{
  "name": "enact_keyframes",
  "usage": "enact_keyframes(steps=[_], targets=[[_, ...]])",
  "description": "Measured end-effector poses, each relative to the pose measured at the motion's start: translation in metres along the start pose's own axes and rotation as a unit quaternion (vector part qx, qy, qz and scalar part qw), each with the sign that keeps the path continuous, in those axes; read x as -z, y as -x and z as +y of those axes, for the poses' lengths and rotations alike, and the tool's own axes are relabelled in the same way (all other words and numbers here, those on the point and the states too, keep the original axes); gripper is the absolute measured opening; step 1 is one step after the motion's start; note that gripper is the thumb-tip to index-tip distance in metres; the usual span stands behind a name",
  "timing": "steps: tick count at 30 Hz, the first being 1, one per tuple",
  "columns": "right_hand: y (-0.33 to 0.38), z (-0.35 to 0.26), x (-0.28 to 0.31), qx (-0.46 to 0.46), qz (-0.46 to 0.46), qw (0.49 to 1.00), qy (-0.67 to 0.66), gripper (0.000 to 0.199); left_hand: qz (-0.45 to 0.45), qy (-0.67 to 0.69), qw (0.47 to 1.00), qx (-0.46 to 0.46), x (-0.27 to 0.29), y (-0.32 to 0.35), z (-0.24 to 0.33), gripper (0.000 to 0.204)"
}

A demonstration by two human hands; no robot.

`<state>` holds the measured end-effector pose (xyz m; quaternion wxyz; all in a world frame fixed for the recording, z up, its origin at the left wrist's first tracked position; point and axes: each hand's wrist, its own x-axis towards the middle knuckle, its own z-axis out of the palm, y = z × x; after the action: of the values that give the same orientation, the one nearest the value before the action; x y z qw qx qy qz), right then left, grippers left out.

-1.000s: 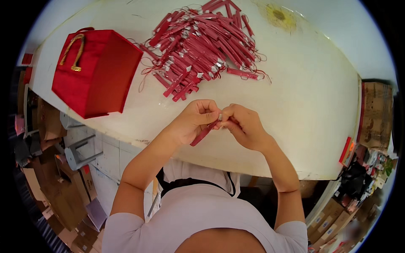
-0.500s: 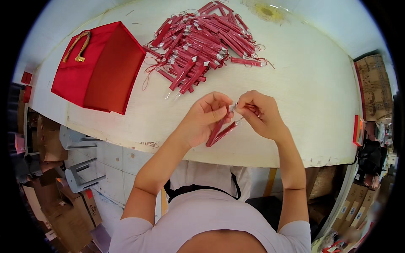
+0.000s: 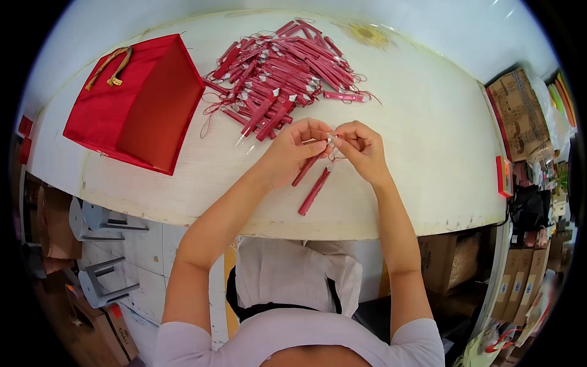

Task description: The person opens a large cardboard box using a box cutter, removes a red decorative box, and then manually places red tassels into individual clear plastic sleeves at a work table.

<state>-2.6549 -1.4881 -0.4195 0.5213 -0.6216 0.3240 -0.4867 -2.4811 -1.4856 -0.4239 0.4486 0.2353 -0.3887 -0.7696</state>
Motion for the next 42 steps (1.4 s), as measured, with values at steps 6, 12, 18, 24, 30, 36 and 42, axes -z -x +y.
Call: enact_keyframes(steps=[6, 12, 18, 24, 30, 36, 42], targets=[[0.007, 0.0, 0.004, -0.024, 0.017, 1.0, 0.006, 0.006, -0.017, -0.038, 0.999, -0.01, -0.004, 0.004, -0.003, 0.02], [0.004, 0.007, 0.012, -0.047, 0.105, 0.988, -0.099, 0.002, 0.044, -0.22, 0.975, 0.001, 0.006, 0.011, -0.008, 0.021], [0.002, 0.008, 0.012, -0.044, 0.133, 0.984, -0.106, 0.004, 0.125, -0.463, 0.874, -0.083, 0.009, 0.011, -0.013, 0.02], [0.008, 0.008, 0.012, -0.079, 0.05, 0.994, -0.061, 0.005, 0.056, -0.253, 0.958, -0.126, 0.001, 0.011, -0.011, 0.021], [0.011, 0.001, -0.005, -0.118, -0.006, 0.989, -0.091, 0.007, -0.025, -0.174, 0.98, -0.089, 0.0, 0.015, -0.01, 0.023], [0.012, 0.003, -0.007, -0.16, -0.021, 0.977, -0.142, 0.011, -0.025, -0.136, 0.986, -0.096, 0.0, 0.014, -0.008, 0.011], [0.013, -0.003, -0.008, -0.062, -0.013, 0.997, -0.042, 0.015, -0.008, -0.153, 0.987, -0.053, 0.001, 0.013, -0.004, 0.007]])
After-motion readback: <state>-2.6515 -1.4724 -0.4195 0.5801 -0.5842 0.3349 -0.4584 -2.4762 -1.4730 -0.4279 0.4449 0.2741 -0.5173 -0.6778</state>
